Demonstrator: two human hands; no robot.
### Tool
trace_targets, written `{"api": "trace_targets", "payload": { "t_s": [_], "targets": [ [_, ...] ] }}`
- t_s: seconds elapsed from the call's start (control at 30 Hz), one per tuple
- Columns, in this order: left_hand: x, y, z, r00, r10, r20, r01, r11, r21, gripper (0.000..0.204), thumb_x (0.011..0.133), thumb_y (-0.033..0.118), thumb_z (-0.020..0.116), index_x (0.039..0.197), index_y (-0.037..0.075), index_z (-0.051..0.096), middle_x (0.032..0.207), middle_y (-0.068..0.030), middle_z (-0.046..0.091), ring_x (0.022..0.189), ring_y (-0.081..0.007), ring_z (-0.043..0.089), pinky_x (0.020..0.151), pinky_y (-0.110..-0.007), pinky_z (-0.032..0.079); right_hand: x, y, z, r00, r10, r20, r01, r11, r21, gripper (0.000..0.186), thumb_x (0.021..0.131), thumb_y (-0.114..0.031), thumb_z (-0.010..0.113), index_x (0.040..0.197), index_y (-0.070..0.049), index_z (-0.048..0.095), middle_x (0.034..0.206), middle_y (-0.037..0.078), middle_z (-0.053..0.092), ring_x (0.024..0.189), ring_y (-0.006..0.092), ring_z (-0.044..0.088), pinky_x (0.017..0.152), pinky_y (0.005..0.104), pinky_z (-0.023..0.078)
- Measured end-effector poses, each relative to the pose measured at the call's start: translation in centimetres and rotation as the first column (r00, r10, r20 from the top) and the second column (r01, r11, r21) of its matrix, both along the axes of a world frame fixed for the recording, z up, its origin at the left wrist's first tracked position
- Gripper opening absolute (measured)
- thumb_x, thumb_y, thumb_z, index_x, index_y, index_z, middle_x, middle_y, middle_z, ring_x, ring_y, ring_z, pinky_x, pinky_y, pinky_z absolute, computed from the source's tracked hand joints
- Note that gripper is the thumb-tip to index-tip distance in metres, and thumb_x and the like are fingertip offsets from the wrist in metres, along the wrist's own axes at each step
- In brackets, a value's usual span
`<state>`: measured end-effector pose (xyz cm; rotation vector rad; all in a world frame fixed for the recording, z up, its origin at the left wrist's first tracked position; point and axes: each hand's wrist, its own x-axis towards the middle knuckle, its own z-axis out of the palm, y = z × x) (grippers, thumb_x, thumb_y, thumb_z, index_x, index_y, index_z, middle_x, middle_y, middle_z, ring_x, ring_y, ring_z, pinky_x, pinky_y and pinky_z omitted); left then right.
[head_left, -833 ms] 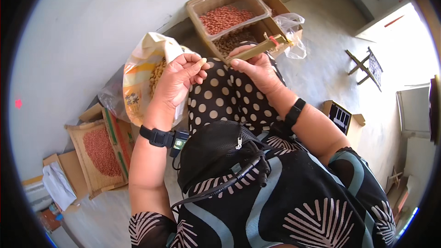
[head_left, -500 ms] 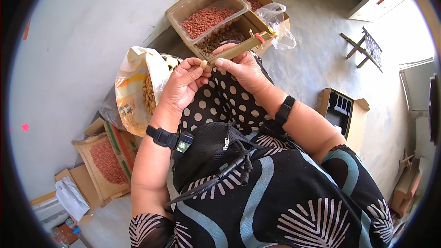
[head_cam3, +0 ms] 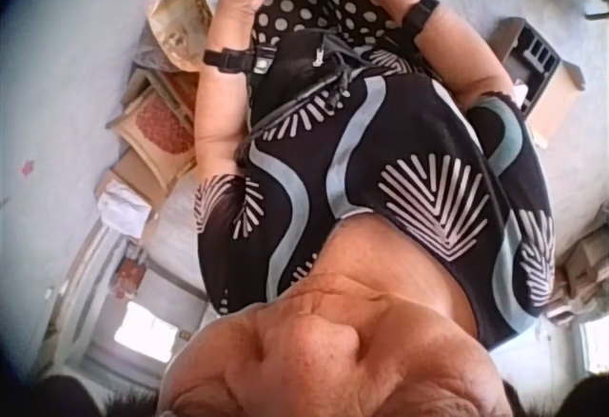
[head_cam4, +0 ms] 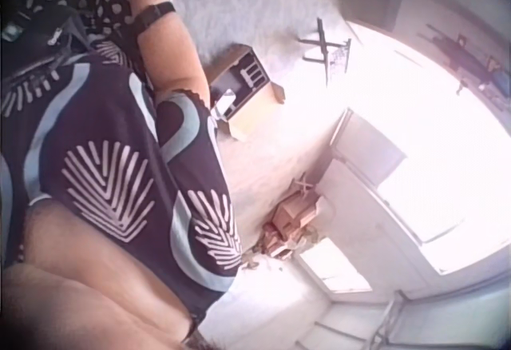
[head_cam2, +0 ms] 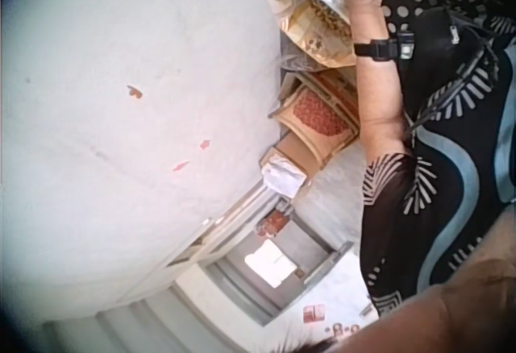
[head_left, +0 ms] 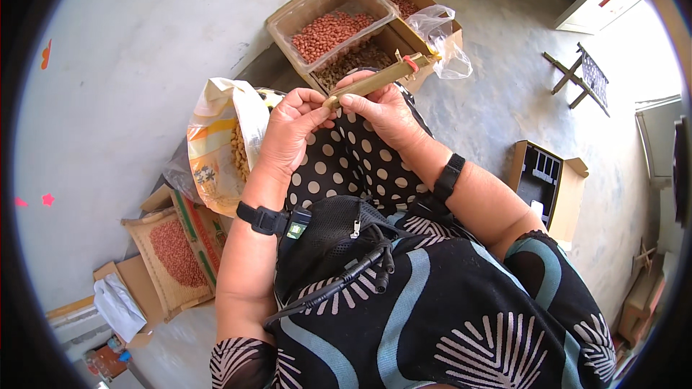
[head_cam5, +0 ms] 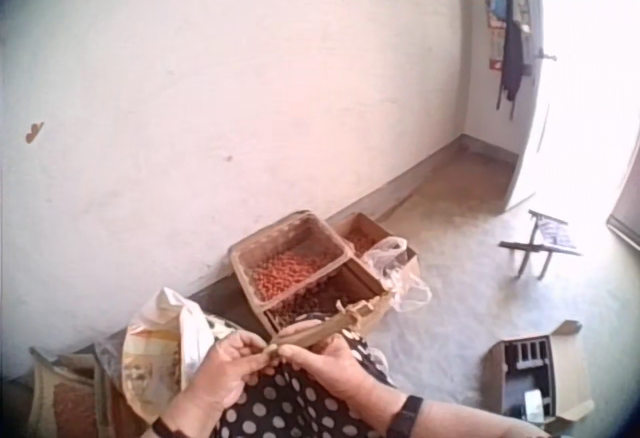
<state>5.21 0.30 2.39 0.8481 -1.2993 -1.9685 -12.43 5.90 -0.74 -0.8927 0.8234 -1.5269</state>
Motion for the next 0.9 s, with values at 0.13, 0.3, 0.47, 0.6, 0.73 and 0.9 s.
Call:
{"api": "trace_targets", "payload": {
  "t_s": [0.13, 0.3, 0.47, 0.6, 0.73, 0.9],
  "targets": [
    [-0.1, 0.1, 0.5, 0.998, 0.006, 0.062, -0.002, 0.998, -0.062, 0.013, 0.087, 0.006, 0.065, 0.098, 0.003, 0.058, 0.089, -0.0067, 0.067, 0.078, -0.0126, 0.063, 0.074, -0.025, 0.052, 0.0, -0.2, -0.2, 1.000, -0.001, 0.011, 0.001, 1.000, -0.022, 0.026, 0.083, -0.012, 0.072, 0.104, -0.002, 0.060, 0.092, 0.004, 0.067, 0.082, 0.0096, 0.060, 0.077, 0.0243, 0.049],
    [-0.1, 0.2, 0.7, 0.994, -0.008, 0.107, 0.016, 0.997, -0.077, 0.012, 0.089, 0.007, 0.064, 0.098, 0.002, 0.058, 0.087, -0.0063, 0.066, 0.078, -0.0128, 0.063, 0.073, -0.025, 0.052, -0.1, -0.1, -0.4, 1.000, 0.002, 0.009, -0.001, 1.000, -0.011, 0.026, 0.083, -0.013, 0.072, 0.104, -0.002, 0.060, 0.092, 0.005, 0.067, 0.082, 0.0101, 0.060, 0.076, 0.0246, 0.050],
    [-0.1, 0.2, 0.5, 0.996, -0.020, 0.090, 0.022, 0.999, -0.024, 0.010, 0.089, 0.007, 0.063, 0.097, 0.002, 0.057, 0.089, -0.0078, 0.065, 0.079, -0.0144, 0.063, 0.072, -0.027, 0.053, -0.2, 0.1, -0.3, 0.999, 0.030, 0.029, -0.030, 0.999, -0.012, 0.027, 0.084, -0.014, 0.072, 0.105, -0.002, 0.060, 0.092, 0.005, 0.066, 0.082, 0.0102, 0.060, 0.077, 0.0248, 0.050],
    [-0.1, 0.3, 0.6, 1.000, -0.001, 0.021, 0.000, 0.999, 0.048, 0.014, 0.089, 0.007, 0.063, 0.101, 0.003, 0.057, 0.090, -0.0092, 0.066, 0.080, -0.0168, 0.065, 0.073, -0.027, 0.054, 0.1, 0.2, 0.5, 0.998, 0.048, 0.029, -0.048, 0.998, -0.029, 0.028, 0.084, -0.013, 0.072, 0.105, -0.002, 0.059, 0.093, 0.005, 0.066, 0.085, 0.0111, 0.061, 0.081, 0.0262, 0.050],
    [-0.3, 0.3, 0.8, 1.000, 0.000, -0.024, 0.002, 0.997, 0.076, 0.017, 0.088, 0.006, 0.064, 0.102, 0.003, 0.055, 0.090, -0.0107, 0.067, 0.081, -0.0185, 0.066, 0.075, -0.029, 0.056, -0.1, 0.4, 0.7, 0.996, 0.081, 0.044, -0.080, 0.997, -0.024, 0.028, 0.083, -0.012, 0.073, 0.105, -0.002, 0.059, 0.095, 0.005, 0.066, 0.090, 0.0120, 0.061, 0.085, 0.0272, 0.050],
    [-0.4, 0.3, 0.4, 0.999, 0.018, -0.038, -0.014, 0.994, 0.108, 0.017, 0.088, 0.004, 0.064, 0.102, 0.004, 0.054, 0.090, -0.0115, 0.066, 0.079, -0.0192, 0.067, 0.074, -0.030, 0.057, -0.2, 0.4, 0.9, 0.996, 0.083, 0.027, -0.082, 0.996, -0.028, 0.028, 0.083, -0.011, 0.072, 0.105, -0.002, 0.059, 0.095, 0.005, 0.066, 0.090, 0.0121, 0.062, 0.085, 0.0270, 0.050]
  ]
}}
